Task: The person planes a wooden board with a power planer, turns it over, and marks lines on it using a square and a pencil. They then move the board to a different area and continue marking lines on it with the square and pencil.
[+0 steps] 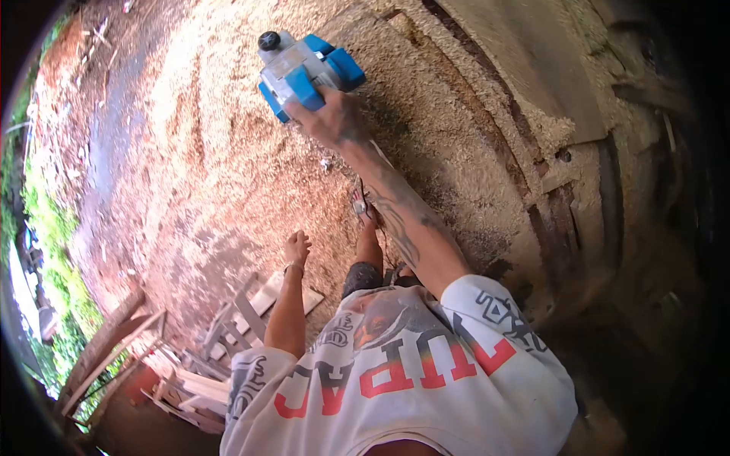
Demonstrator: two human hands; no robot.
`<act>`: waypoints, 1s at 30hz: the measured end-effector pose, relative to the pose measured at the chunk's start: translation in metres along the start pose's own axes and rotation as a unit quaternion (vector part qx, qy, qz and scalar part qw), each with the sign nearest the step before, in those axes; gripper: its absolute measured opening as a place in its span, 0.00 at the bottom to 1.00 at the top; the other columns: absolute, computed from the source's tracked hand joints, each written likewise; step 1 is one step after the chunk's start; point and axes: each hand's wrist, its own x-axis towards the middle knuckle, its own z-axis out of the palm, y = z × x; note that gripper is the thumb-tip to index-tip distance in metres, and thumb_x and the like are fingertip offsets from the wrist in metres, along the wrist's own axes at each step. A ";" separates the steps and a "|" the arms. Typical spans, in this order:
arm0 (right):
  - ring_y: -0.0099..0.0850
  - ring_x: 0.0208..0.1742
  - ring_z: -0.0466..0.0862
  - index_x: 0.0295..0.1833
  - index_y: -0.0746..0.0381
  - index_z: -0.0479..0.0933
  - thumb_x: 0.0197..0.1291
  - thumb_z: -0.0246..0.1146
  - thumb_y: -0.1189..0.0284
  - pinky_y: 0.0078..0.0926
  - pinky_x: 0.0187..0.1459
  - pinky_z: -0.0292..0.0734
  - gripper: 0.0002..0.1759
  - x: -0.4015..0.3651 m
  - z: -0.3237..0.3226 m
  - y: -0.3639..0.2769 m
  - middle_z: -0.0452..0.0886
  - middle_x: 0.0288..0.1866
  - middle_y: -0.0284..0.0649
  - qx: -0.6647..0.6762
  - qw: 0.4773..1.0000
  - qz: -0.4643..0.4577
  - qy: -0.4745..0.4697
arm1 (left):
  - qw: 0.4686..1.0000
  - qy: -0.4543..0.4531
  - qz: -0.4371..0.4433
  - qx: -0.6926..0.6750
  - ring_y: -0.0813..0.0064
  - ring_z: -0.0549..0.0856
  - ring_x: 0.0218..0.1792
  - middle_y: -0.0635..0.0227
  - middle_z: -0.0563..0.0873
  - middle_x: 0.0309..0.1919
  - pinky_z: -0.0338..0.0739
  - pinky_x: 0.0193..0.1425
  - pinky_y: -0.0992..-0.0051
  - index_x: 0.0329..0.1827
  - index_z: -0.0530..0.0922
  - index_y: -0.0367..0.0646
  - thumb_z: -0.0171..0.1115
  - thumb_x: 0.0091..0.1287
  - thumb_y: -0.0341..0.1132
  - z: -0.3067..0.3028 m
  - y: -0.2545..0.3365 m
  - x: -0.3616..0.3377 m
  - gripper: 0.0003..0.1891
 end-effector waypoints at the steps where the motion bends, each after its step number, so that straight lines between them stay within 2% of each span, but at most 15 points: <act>1: 0.32 0.25 0.87 0.47 0.61 0.88 0.61 0.67 0.38 0.36 0.27 0.83 0.34 -0.004 -0.001 -0.002 0.85 0.23 0.37 -0.006 1.000 -0.007 0.015 | 1.000 -0.007 0.022 0.014 0.71 0.91 0.40 0.61 0.91 0.49 0.82 0.36 0.72 0.64 0.81 0.38 0.58 0.81 0.51 0.003 0.017 -0.007 0.24; 3: 0.35 0.27 0.89 0.55 0.62 0.86 0.62 0.64 0.35 0.38 0.29 0.85 0.39 -0.023 -0.013 0.005 0.87 0.25 0.41 -0.005 1.000 -0.013 -0.001 | 0.996 -0.021 0.087 0.023 0.72 0.90 0.40 0.63 0.90 0.50 0.83 0.40 0.71 0.64 0.80 0.39 0.58 0.82 0.52 0.014 0.067 -0.013 0.24; 6: 0.42 0.28 0.90 0.48 0.60 0.86 0.65 0.64 0.37 0.44 0.31 0.86 0.33 -0.127 -0.060 0.020 0.89 0.30 0.47 0.038 0.999 0.000 0.010 | 0.977 -0.051 0.207 0.011 0.72 0.90 0.44 0.64 0.89 0.53 0.83 0.44 0.72 0.67 0.79 0.39 0.57 0.82 0.53 0.031 0.119 -0.020 0.26; 7: 0.47 0.27 0.89 0.49 0.60 0.87 0.65 0.67 0.41 0.44 0.34 0.88 0.30 -0.170 -0.071 0.035 0.89 0.29 0.47 0.020 0.995 -0.045 0.087 | 0.963 -0.044 0.266 0.023 0.71 0.90 0.44 0.62 0.88 0.53 0.83 0.44 0.71 0.70 0.78 0.39 0.59 0.81 0.53 0.040 0.136 -0.022 0.27; 8: 0.51 0.30 0.90 0.49 0.60 0.86 0.63 0.71 0.46 0.46 0.38 0.87 0.27 -0.220 -0.099 0.049 0.89 0.30 0.50 -0.023 0.999 0.018 0.035 | 0.943 -0.007 0.318 0.103 0.69 0.90 0.45 0.60 0.88 0.53 0.84 0.46 0.70 0.72 0.76 0.38 0.61 0.80 0.51 0.049 0.162 -0.036 0.28; 9: 0.49 0.38 0.92 0.49 0.63 0.87 0.63 0.74 0.56 0.43 0.40 0.86 0.20 -0.268 -0.128 0.047 0.90 0.36 0.50 -0.052 0.997 0.053 0.017 | 0.938 -0.012 0.321 0.132 0.58 0.89 0.56 0.51 0.85 0.60 0.85 0.57 0.63 0.75 0.73 0.39 0.62 0.79 0.49 0.058 0.177 -0.037 0.29; 10: 0.55 0.35 0.90 0.45 0.62 0.87 0.59 0.76 0.53 0.47 0.40 0.86 0.23 -0.316 -0.151 0.066 0.88 0.32 0.54 -0.069 0.997 0.039 0.023 | 0.907 0.017 0.385 0.173 0.53 0.84 0.62 0.48 0.82 0.64 0.81 0.63 0.59 0.77 0.71 0.38 0.62 0.79 0.47 0.069 0.193 -0.045 0.30; 11: 0.53 0.36 0.91 0.46 0.63 0.88 0.57 0.77 0.54 0.47 0.41 0.86 0.23 -0.368 -0.176 0.074 0.89 0.33 0.54 -0.037 0.987 0.154 0.004 | 0.868 0.043 0.445 0.216 0.48 0.80 0.68 0.44 0.78 0.69 0.76 0.69 0.56 0.79 0.68 0.36 0.62 0.79 0.46 0.082 0.209 -0.059 0.32; 13: 0.52 0.38 0.92 0.49 0.63 0.88 0.55 0.78 0.55 0.46 0.43 0.86 0.24 -0.448 -0.228 0.067 0.89 0.35 0.54 -0.098 0.980 0.169 0.041 | 0.777 0.080 0.543 0.309 0.41 0.70 0.77 0.40 0.71 0.76 0.66 0.79 0.51 0.81 0.64 0.33 0.61 0.78 0.44 0.113 0.230 -0.076 0.34; 16: 0.49 0.41 0.93 0.52 0.63 0.88 0.54 0.79 0.54 0.44 0.47 0.86 0.27 -0.558 -0.295 0.061 0.90 0.37 0.54 -0.115 0.956 0.263 0.050 | 0.583 0.063 0.713 0.385 0.38 0.64 0.80 0.38 0.67 0.79 0.59 0.84 0.51 0.81 0.62 0.29 0.59 0.79 0.45 0.155 0.228 -0.055 0.36; 17: 0.48 0.43 0.93 0.53 0.63 0.88 0.54 0.79 0.53 0.42 0.49 0.86 0.28 -0.593 -0.308 0.061 0.90 0.39 0.53 -0.139 0.939 0.307 0.064 | 0.604 0.019 0.667 0.436 0.39 0.63 0.81 0.39 0.64 0.81 0.57 0.85 0.49 0.83 0.61 0.30 0.58 0.79 0.51 0.172 0.222 -0.040 0.39; 18: 0.47 0.44 0.93 0.54 0.62 0.89 0.54 0.79 0.53 0.40 0.50 0.86 0.29 -0.624 -0.320 0.063 0.91 0.40 0.53 -0.159 0.920 0.351 0.074 | 0.485 0.119 0.717 0.487 0.42 0.57 0.85 0.41 0.57 0.85 0.54 0.86 0.46 0.85 0.54 0.31 0.55 0.79 0.60 0.193 0.200 -0.036 0.46; 20: 0.43 0.44 0.94 0.54 0.61 0.89 0.53 0.80 0.52 0.37 0.51 0.86 0.29 -0.675 -0.348 0.063 0.92 0.40 0.51 -0.118 0.900 0.398 0.132 | 0.618 0.084 0.559 0.547 0.44 0.49 0.87 0.44 0.48 0.88 0.51 0.85 0.42 0.87 0.47 0.33 0.50 0.79 0.66 0.228 0.174 -0.110 0.51; 26: 0.38 0.42 0.93 0.52 0.62 0.90 0.56 0.79 0.52 0.37 0.49 0.85 0.27 -0.816 -0.407 0.123 0.92 0.37 0.50 -0.076 0.840 0.471 0.261 | 0.640 0.083 0.540 0.540 0.41 0.41 0.88 0.39 0.39 0.87 0.44 0.87 0.42 0.87 0.40 0.30 0.43 0.77 0.72 0.288 0.055 -0.185 0.56; 30: 0.37 0.42 0.93 0.51 0.64 0.90 0.56 0.79 0.54 0.38 0.47 0.85 0.26 -0.888 -0.437 0.184 0.92 0.39 0.47 -0.046 0.843 0.408 0.349 | 0.622 0.047 0.492 0.608 0.36 0.38 0.87 0.30 0.37 0.85 0.42 0.89 0.46 0.85 0.39 0.24 0.42 0.77 0.73 0.318 -0.021 -0.257 0.58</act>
